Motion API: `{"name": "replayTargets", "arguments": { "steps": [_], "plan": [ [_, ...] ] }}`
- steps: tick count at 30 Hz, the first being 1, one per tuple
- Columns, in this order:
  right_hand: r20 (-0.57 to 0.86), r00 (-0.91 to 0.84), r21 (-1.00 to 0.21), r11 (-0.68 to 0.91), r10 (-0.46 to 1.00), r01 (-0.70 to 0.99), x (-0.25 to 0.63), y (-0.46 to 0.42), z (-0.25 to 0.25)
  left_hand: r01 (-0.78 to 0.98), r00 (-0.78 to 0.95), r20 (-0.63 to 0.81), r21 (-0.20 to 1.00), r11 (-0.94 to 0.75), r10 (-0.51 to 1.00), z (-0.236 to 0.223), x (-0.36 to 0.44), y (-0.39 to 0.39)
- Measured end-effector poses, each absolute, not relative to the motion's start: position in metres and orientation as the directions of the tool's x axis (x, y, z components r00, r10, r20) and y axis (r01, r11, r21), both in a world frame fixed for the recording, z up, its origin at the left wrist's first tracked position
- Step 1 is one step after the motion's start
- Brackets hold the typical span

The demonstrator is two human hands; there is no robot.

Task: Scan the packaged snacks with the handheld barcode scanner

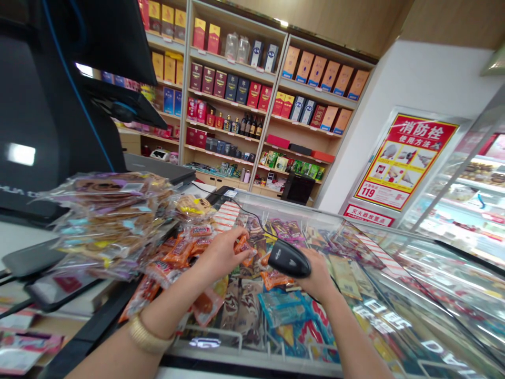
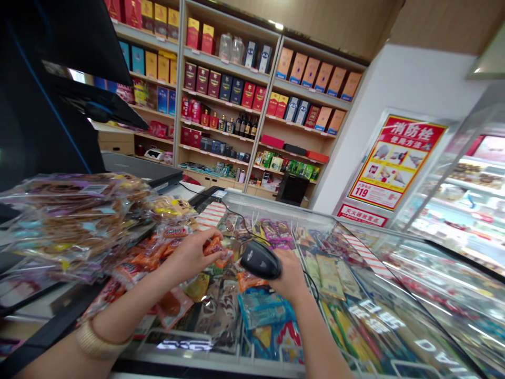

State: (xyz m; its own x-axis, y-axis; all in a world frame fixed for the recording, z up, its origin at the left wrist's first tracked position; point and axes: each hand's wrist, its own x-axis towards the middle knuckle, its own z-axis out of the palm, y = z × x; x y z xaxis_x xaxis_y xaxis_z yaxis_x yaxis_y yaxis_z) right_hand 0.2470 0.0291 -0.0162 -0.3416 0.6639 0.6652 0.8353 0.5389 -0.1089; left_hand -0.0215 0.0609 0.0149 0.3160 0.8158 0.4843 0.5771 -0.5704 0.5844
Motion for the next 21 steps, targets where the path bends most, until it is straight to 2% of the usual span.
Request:
{"name": "replayTargets", "arguments": {
  "steps": [3, 6, 8, 10, 14, 17, 21],
  "plan": [
    [0.734, -0.304, -0.103, 0.542, 0.607, 0.834, 0.250, 0.030, -0.017, 0.542, 0.327, 0.424, 0.647, -0.535, 0.844, 0.012, -0.019, 0.059],
    [0.786, -0.271, -0.102, 0.549, 0.555, 0.829, 0.253, 0.031, -0.016, 0.326, 0.480, 0.283, 0.821, -0.468, 0.830, 0.008, -0.017, 0.057],
    [0.810, -0.253, -0.098, 0.548, 0.529, 0.831, 0.255, 0.032, -0.015, 0.226, 0.584, 0.251, 0.863, -0.451, 0.772, 0.008, -0.017, 0.056],
    [0.827, -0.243, -0.091, 0.547, 0.507, 0.832, 0.256, 0.032, -0.014, 0.289, 0.606, 0.262, 0.807, -0.515, 0.751, 0.010, -0.020, 0.055],
    [0.828, -0.248, -0.081, 0.545, 0.503, 0.835, 0.257, 0.032, -0.014, 0.516, 0.614, 0.277, 0.567, -0.642, 0.739, 0.018, -0.030, 0.056],
    [0.826, -0.254, -0.073, 0.541, 0.504, 0.838, 0.257, 0.033, -0.014, 0.634, 0.580, 0.279, 0.434, -0.640, 0.765, 0.020, -0.039, 0.060],
    [0.837, -0.246, -0.072, 0.543, 0.489, 0.836, 0.256, 0.033, -0.015, 0.741, 0.575, 0.163, 0.311, -0.595, 0.802, 0.016, -0.051, 0.062]
  ]
}}
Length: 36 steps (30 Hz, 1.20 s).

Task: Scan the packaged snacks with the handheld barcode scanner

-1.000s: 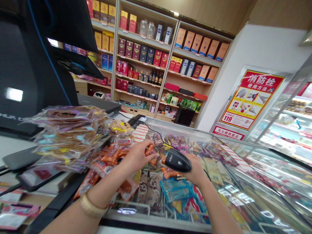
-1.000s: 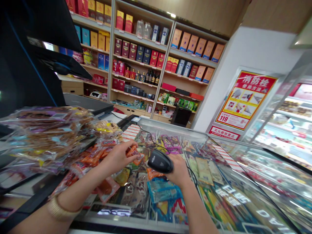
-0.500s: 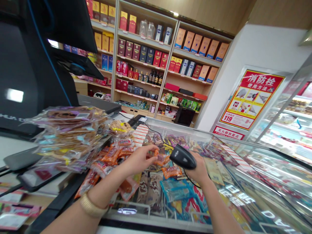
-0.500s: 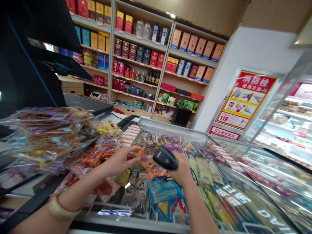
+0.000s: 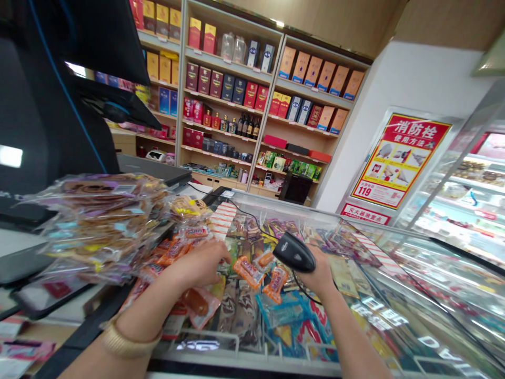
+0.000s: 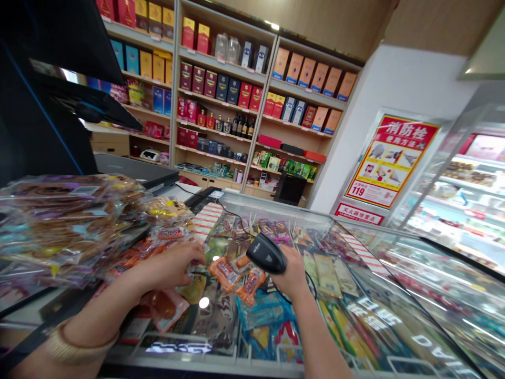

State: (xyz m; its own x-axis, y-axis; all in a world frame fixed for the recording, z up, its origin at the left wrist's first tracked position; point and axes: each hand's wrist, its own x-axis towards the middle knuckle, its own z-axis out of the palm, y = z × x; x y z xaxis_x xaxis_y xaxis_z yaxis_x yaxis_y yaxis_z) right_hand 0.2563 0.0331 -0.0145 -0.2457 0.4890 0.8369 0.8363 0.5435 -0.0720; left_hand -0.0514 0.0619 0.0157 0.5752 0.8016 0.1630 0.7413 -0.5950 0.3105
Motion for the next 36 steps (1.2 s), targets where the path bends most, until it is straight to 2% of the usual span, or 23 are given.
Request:
{"name": "replayTargets", "arguments": {
  "steps": [3, 6, 9, 14, 17, 21, 25, 29, 36],
  "plan": [
    [0.823, -0.252, -0.077, 0.540, 0.508, 0.838, 0.257, 0.033, -0.015, 0.773, 0.581, 0.105, 0.240, -0.587, 0.807, 0.016, -0.056, 0.057],
    [0.804, -0.260, -0.085, 0.537, 0.534, 0.839, 0.258, 0.034, -0.016, 0.836, 0.533, 0.067, 0.114, -0.537, 0.844, 0.021, -0.050, 0.047],
    [0.801, -0.242, -0.106, 0.527, 0.548, 0.843, 0.258, 0.034, -0.017, 0.879, 0.475, 0.083, 0.006, -0.477, 0.876, 0.024, -0.041, 0.039],
    [0.825, -0.236, -0.105, 0.550, 0.514, 0.829, 0.255, 0.033, -0.016, 0.883, 0.469, 0.083, -0.042, -0.467, 0.879, 0.023, -0.039, 0.040],
    [0.820, -0.239, -0.114, 0.556, 0.521, 0.823, 0.255, 0.033, -0.016, 0.866, 0.491, 0.101, 0.049, -0.497, 0.866, 0.022, -0.041, 0.047],
    [0.805, -0.231, -0.127, 0.540, 0.547, 0.832, 0.255, 0.033, -0.016, 0.786, 0.482, 0.284, 0.278, -0.552, 0.829, 0.018, -0.039, 0.058],
    [0.808, -0.242, -0.106, 0.536, 0.537, 0.837, 0.256, 0.033, -0.017, 0.669, 0.385, 0.392, 0.505, -0.545, 0.836, 0.016, -0.034, 0.063],
    [0.794, -0.276, -0.065, 0.528, 0.541, 0.847, 0.254, 0.032, -0.017, 0.618, 0.363, 0.463, 0.530, -0.581, 0.809, 0.014, -0.032, 0.062],
    [0.716, -0.359, -0.040, 0.548, 0.599, 0.835, 0.246, 0.028, -0.014, 0.600, 0.333, 0.420, 0.596, -0.534, 0.844, 0.015, -0.029, 0.062]
  ]
}}
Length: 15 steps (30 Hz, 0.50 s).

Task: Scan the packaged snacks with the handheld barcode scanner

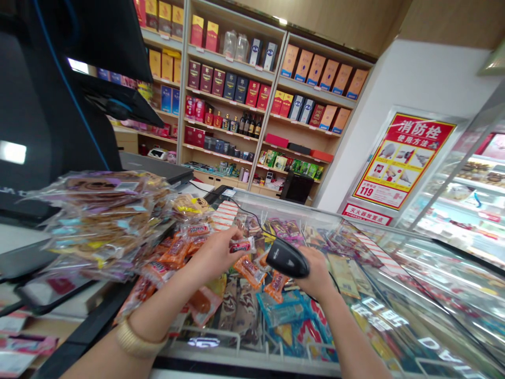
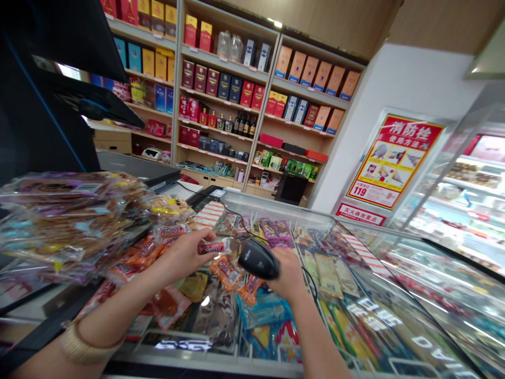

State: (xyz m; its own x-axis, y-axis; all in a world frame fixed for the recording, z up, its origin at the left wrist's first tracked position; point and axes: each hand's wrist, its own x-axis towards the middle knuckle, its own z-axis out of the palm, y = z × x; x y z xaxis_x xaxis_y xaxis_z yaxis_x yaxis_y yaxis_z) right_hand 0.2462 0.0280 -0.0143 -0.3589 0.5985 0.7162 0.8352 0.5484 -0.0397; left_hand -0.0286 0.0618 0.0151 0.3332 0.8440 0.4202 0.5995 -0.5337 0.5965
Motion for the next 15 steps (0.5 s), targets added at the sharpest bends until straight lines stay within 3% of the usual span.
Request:
{"name": "replayTargets", "arguments": {
  "steps": [5, 15],
  "plan": [
    [0.673, -0.380, -0.048, 0.550, 0.635, 0.834, 0.2444, 0.0280, -0.0139, 0.605, 0.316, 0.494, 0.553, -0.573, 0.810, 0.0186, -0.0271, 0.0629],
    [0.677, -0.389, -0.039, 0.558, 0.625, 0.829, 0.2459, 0.0283, -0.0146, 0.615, 0.336, 0.476, 0.543, -0.572, 0.813, 0.0213, -0.0270, 0.0581]
  ]
}}
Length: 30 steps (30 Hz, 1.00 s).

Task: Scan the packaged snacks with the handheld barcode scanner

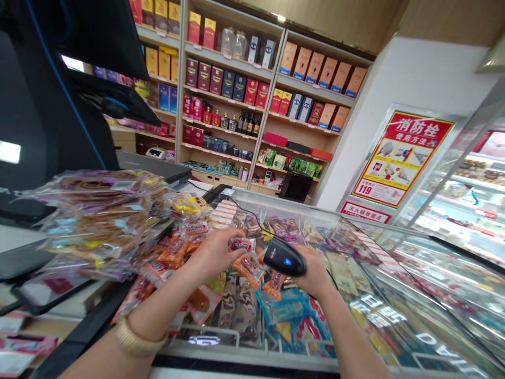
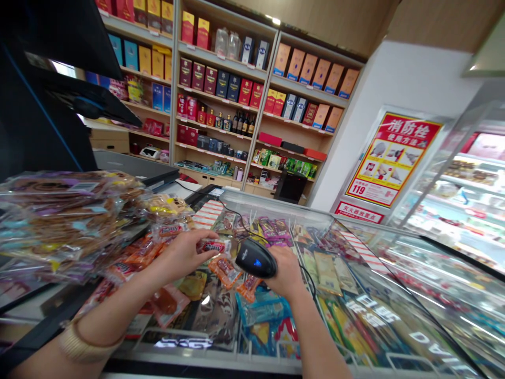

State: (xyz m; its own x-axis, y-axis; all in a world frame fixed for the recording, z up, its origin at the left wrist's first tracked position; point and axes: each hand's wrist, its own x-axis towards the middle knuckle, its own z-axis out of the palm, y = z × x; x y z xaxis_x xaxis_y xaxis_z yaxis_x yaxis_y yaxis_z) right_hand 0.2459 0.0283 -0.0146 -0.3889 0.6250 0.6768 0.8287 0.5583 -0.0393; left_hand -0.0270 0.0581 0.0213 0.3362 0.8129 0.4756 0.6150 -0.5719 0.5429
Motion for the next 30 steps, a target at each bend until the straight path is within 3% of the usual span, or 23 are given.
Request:
{"name": "replayTargets", "arguments": {
  "steps": [6, 10, 13, 16, 20, 22, 26, 28, 30],
  "plan": [
    [0.806, -0.319, -0.025, 0.568, 0.498, 0.823, 0.250, 0.029, -0.011, 0.615, 0.329, 0.366, 0.617, -0.492, 0.870, 0.012, -0.023, 0.059],
    [0.846, -0.278, -0.033, 0.565, 0.456, 0.824, 0.253, 0.030, -0.009, 0.283, 0.532, 0.282, 0.829, -0.482, 0.798, 0.004, -0.017, 0.058],
    [0.849, -0.264, -0.048, 0.565, 0.457, 0.824, 0.254, 0.030, -0.010, 0.131, 0.613, 0.361, 0.831, -0.541, 0.703, 0.008, -0.018, 0.056],
    [0.841, -0.256, -0.062, 0.556, 0.476, 0.829, 0.254, 0.031, -0.012, 0.354, 0.574, 0.329, 0.727, -0.589, 0.750, 0.018, -0.028, 0.056],
    [0.834, -0.240, -0.073, 0.530, 0.497, 0.845, 0.254, 0.032, -0.015, 0.707, 0.604, -0.068, 0.505, -0.495, 0.794, 0.028, -0.049, 0.053],
    [0.835, -0.247, -0.069, 0.538, 0.492, 0.840, 0.254, 0.033, -0.016, 0.758, 0.612, -0.208, 0.431, -0.490, 0.763, 0.030, -0.055, 0.049],
    [0.834, -0.252, -0.070, 0.549, 0.490, 0.833, 0.255, 0.034, -0.017, 0.801, 0.589, -0.299, 0.338, -0.494, 0.750, 0.025, -0.050, 0.041],
    [0.836, -0.248, -0.074, 0.548, 0.490, 0.833, 0.256, 0.034, -0.017, 0.800, 0.594, -0.332, 0.339, -0.495, 0.732, 0.018, -0.045, 0.039],
    [0.835, -0.251, -0.072, 0.549, 0.490, 0.833, 0.256, 0.034, -0.017, 0.776, 0.606, -0.266, 0.405, -0.484, 0.749, 0.012, -0.044, 0.040]
  ]
}}
